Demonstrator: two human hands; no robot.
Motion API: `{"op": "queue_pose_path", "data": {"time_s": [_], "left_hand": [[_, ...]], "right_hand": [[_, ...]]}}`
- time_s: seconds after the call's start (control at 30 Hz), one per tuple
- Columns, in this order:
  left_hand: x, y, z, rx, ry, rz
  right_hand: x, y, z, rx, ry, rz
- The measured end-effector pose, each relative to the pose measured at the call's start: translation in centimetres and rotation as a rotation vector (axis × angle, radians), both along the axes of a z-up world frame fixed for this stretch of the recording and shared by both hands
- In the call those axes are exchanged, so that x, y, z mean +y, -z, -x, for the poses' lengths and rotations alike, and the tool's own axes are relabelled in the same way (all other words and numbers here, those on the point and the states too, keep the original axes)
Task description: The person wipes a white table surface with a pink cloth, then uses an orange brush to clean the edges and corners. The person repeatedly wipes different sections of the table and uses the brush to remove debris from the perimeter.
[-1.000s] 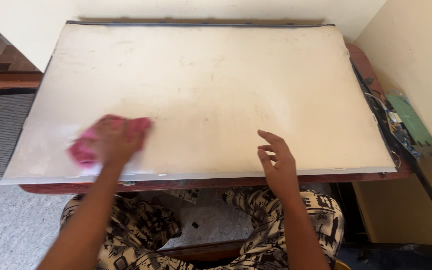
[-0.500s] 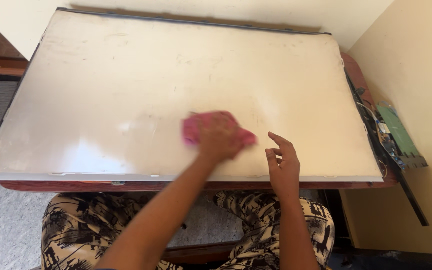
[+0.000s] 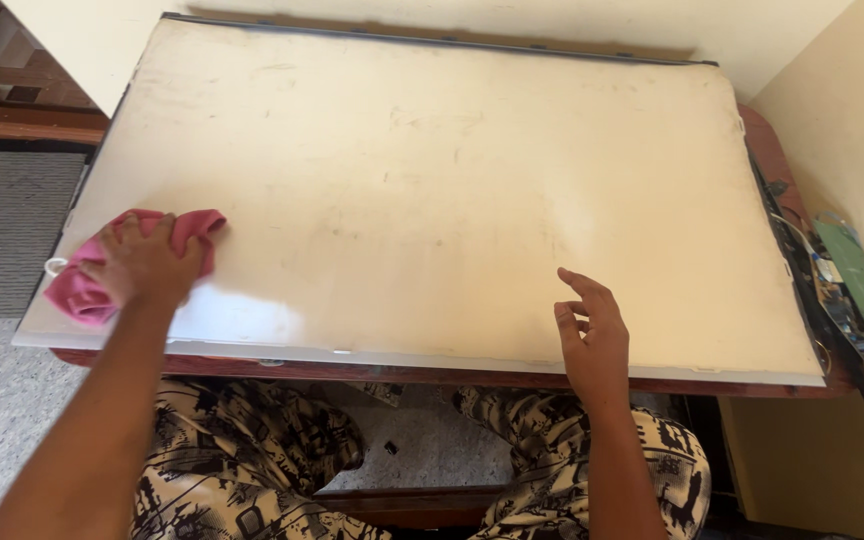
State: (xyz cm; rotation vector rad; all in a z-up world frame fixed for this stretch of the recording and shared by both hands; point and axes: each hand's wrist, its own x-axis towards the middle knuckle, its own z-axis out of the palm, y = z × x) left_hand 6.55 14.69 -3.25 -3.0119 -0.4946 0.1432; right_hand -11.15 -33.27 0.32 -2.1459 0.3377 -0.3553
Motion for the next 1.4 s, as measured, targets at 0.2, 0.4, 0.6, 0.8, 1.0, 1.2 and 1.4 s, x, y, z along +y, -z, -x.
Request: {"op": "queue_pose_path", "data": {"time_s": [0.2, 0.4, 0.6, 0.8, 1.0, 1.2, 1.4], "left_hand": [[-10.4, -0.1, -1.6, 0.146, 0.121, 0.142], [-29.5, 3.7, 2.1, -0.306, 0.911, 0.783], [-37.1, 4.8, 3.4, -0.328, 1.090, 0.526], [-30.0, 5.9, -1.2, -0.175, 1.005, 0.360], [-25.5, 6.6, -4.1, -0.274, 0.830, 0.363], [-26.8, 4.4, -2.4, -0.249, 0.622, 0.429], [-25.2, 5.5, -2.7, -0.390, 0.730, 0.412]], "right_hand": [[0.7, 0.4, -0.3, 0.022, -0.061, 0.046], [0.4, 0.6, -0.3, -0.021, -0.069, 0.062], [-0.7, 1.4, 0.0, -0.039, -0.055, 0.078], [-0.3, 0.8, -0.5, -0.071, -0.052, 0.062], [0.5, 1.0, 0.0, -0.034, -0.092, 0.046], [1.0, 0.3, 1.1, -0.076, -0.114, 0.057], [0.9, -0.5, 1.8, -0.056, -0.122, 0.085]]}}
